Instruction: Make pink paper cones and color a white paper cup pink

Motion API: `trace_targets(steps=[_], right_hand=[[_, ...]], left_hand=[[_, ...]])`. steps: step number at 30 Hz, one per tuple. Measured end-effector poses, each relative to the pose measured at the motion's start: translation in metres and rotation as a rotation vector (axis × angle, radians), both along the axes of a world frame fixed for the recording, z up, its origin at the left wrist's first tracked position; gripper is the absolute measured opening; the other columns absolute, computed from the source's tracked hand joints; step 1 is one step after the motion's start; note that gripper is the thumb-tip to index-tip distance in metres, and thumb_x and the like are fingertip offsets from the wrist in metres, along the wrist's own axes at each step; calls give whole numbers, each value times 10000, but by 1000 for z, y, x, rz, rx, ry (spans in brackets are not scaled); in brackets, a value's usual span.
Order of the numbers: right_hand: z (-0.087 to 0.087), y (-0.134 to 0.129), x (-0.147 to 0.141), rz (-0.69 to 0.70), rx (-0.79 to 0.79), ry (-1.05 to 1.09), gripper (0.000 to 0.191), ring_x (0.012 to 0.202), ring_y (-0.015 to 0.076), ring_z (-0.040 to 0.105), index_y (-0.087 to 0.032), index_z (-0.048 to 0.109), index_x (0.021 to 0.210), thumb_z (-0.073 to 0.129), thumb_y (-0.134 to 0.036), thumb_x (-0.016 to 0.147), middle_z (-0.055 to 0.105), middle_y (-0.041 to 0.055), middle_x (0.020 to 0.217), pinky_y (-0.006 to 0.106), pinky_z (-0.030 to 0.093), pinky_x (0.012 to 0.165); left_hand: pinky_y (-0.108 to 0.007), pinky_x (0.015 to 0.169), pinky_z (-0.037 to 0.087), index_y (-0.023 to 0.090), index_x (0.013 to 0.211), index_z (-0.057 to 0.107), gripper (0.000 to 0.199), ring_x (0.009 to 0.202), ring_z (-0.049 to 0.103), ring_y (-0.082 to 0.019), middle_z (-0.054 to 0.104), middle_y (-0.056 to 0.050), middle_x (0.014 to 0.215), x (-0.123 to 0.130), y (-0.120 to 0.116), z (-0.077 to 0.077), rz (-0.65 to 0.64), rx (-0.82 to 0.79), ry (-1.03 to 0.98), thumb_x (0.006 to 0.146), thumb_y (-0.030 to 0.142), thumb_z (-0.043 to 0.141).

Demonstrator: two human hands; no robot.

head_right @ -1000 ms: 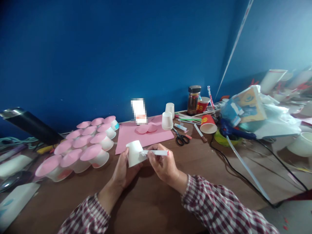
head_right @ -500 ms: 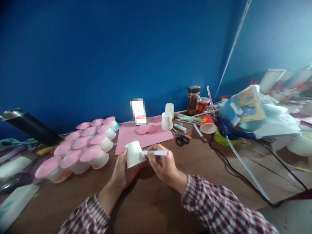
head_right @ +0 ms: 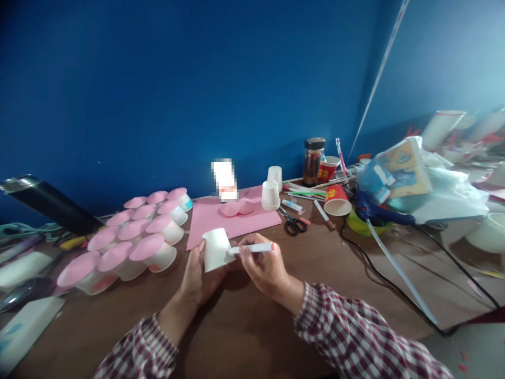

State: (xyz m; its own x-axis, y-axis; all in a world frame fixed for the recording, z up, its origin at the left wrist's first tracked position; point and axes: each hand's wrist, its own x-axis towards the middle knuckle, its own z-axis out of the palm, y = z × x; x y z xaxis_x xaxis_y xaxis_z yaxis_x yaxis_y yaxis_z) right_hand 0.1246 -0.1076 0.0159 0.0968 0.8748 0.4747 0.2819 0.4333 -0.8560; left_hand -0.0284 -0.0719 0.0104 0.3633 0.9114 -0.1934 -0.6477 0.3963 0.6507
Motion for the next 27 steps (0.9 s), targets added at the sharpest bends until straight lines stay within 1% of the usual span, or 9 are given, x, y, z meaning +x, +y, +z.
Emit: trace_targets(steps=[3, 7, 10, 13, 16, 19, 21, 23, 27], right_hand=[[0, 0, 0, -2, 16, -8, 114, 511, 109, 507, -175, 585, 801, 509, -228, 866, 582, 9, 638, 195, 384, 443], [1, 1, 2, -15, 38, -46, 117, 511, 106, 497, -177, 571, 756, 510, -202, 853, 567, -1, 612, 200, 381, 460], [3, 0, 2, -18, 47, -76, 143, 514, 107, 487, -178, 561, 729, 498, -200, 855, 548, -7, 596, 207, 377, 473], [3, 0, 1, 0, 22, -73, 171, 502, 105, 465, -175, 555, 721, 484, -226, 868, 518, -14, 577, 210, 364, 466], [4, 1, 0, 19, -13, 20, 204, 495, 104, 448, -172, 551, 727, 477, -276, 887, 485, -23, 560, 212, 362, 461], [5, 4, 1, -17, -12, 191, 258, 512, 104, 456, -175, 530, 725, 452, -330, 916, 480, -25, 565, 214, 381, 487], [6, 6, 2, -41, -9, 267, 264, 517, 100, 460, -178, 525, 749, 439, -350, 929, 490, -28, 570, 210, 389, 501], [6, 7, 2, -49, -7, 291, 240, 522, 98, 468, -180, 533, 789, 443, -353, 930, 504, -30, 580, 204, 394, 506], [5, 3, -2, -43, 9, 239, 173, 563, 107, 510, -182, 545, 878, 470, -332, 919, 543, -17, 630, 206, 424, 532]], left_hand=[[-358, 742, 514, 112, 1076, 613, 422, 801, 641, -233, 690, -116, 875, 1, 0, 1, 26, -17, 14, 847, 445, 491], [-374, 764, 515, 119, 1086, 606, 418, 809, 648, -238, 693, -118, 891, 1, 0, 1, 34, -48, 27, 853, 439, 471], [-378, 762, 516, 114, 1060, 614, 415, 820, 654, -249, 693, -125, 909, 0, 0, 0, 19, -40, 45, 852, 444, 471], [-386, 783, 513, 97, 1007, 629, 410, 827, 652, -250, 694, -130, 900, 0, 0, -2, 12, -20, 61, 850, 445, 479], [-401, 799, 508, 83, 967, 632, 426, 813, 648, -247, 690, -135, 887, 0, 0, -2, -7, -2, 57, 844, 467, 491], [-370, 747, 521, 97, 990, 622, 436, 776, 653, -233, 691, -129, 886, -1, 1, -2, -2, -17, 46, 839, 490, 507], [-344, 710, 527, 103, 1015, 615, 434, 751, 656, -219, 692, -126, 881, -2, 1, -2, 18, -27, 37, 842, 488, 510], [-338, 703, 532, 101, 1029, 608, 423, 741, 655, -212, 690, -125, 879, -2, 1, -2, 27, -22, 22, 846, 471, 514], [-355, 774, 535, 99, 1014, 614, 389, 800, 652, -215, 682, -122, 899, -2, 2, -1, 40, -9, 4, 854, 440, 517]])
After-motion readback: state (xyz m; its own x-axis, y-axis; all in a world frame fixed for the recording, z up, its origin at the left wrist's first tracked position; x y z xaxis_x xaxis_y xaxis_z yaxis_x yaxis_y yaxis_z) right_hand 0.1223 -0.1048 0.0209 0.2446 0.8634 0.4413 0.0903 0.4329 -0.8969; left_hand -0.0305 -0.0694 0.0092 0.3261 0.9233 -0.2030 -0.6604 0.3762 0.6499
